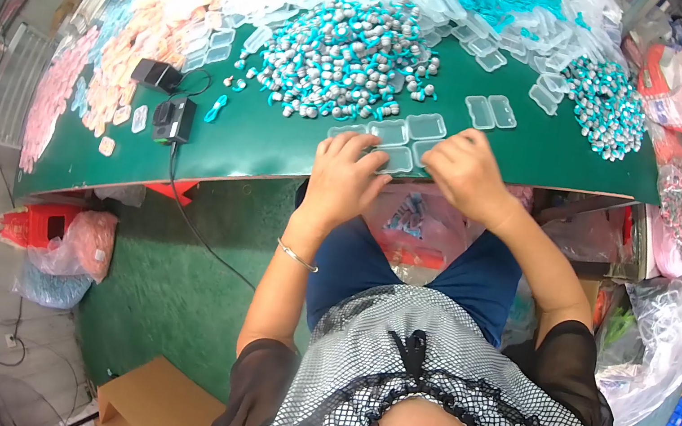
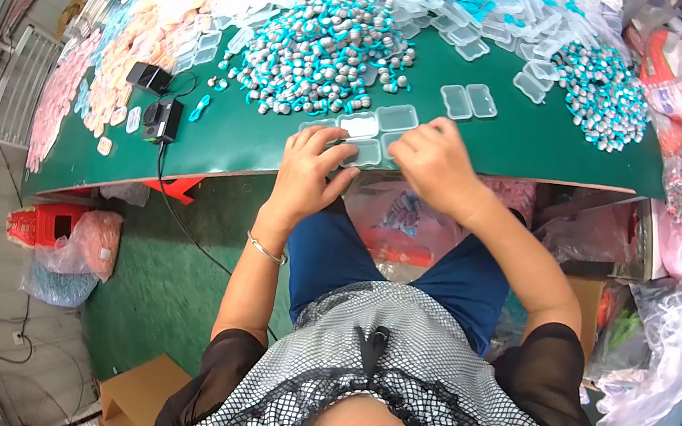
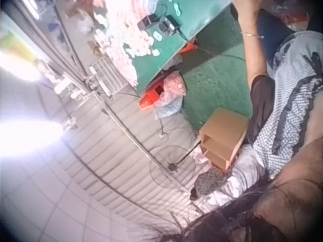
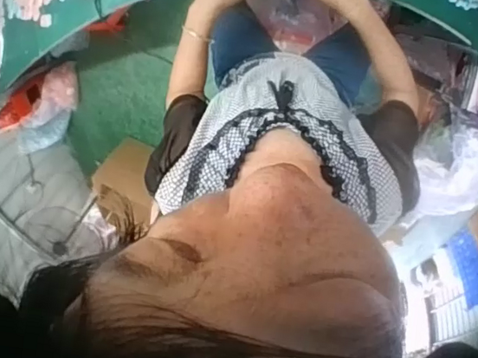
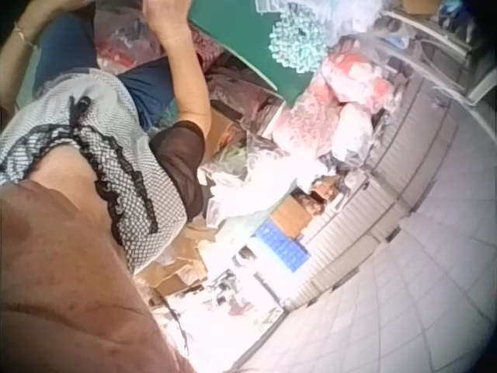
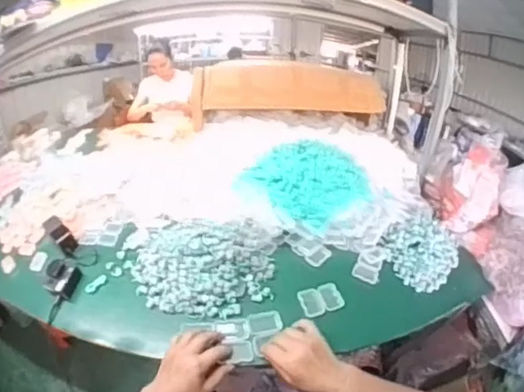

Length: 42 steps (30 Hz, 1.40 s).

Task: Sorting and assembling small components or toy parts into plastic cases.

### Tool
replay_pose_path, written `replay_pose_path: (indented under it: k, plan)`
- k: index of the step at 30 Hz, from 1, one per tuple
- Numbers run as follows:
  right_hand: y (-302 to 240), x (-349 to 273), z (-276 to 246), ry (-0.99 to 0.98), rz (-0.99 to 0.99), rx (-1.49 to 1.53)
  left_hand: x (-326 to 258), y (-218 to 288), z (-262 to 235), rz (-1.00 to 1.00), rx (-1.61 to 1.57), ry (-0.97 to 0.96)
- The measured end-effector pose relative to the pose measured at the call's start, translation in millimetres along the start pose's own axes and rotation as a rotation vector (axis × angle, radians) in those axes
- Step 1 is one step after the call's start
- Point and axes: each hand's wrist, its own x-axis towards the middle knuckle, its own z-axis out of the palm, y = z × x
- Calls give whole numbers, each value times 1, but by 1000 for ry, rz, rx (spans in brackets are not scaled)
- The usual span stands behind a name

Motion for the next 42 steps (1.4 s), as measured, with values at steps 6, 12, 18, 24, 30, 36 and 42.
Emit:
replay_pose_path:
  k: [6,12,18,24,30,36,42]
  plan:
    - [12,2,-2,283,55,98,-2,-3,-1,7,35,10]
    - [102,-36,-29,50,223,-181,11,18,2,48,42,40]
    - [97,-52,-27,-33,207,100,26,29,21,101,40,-49]
    - [97,-41,-25,16,142,249,28,27,23,97,23,-88]
    - [97,-24,-14,-5,13,267,30,29,23,96,22,-98]
    - [89,-24,-4,123,39,150,31,31,22,100,4,-100]
    - [68,-24,9,183,156,82,23,24,20,82,2,-91]
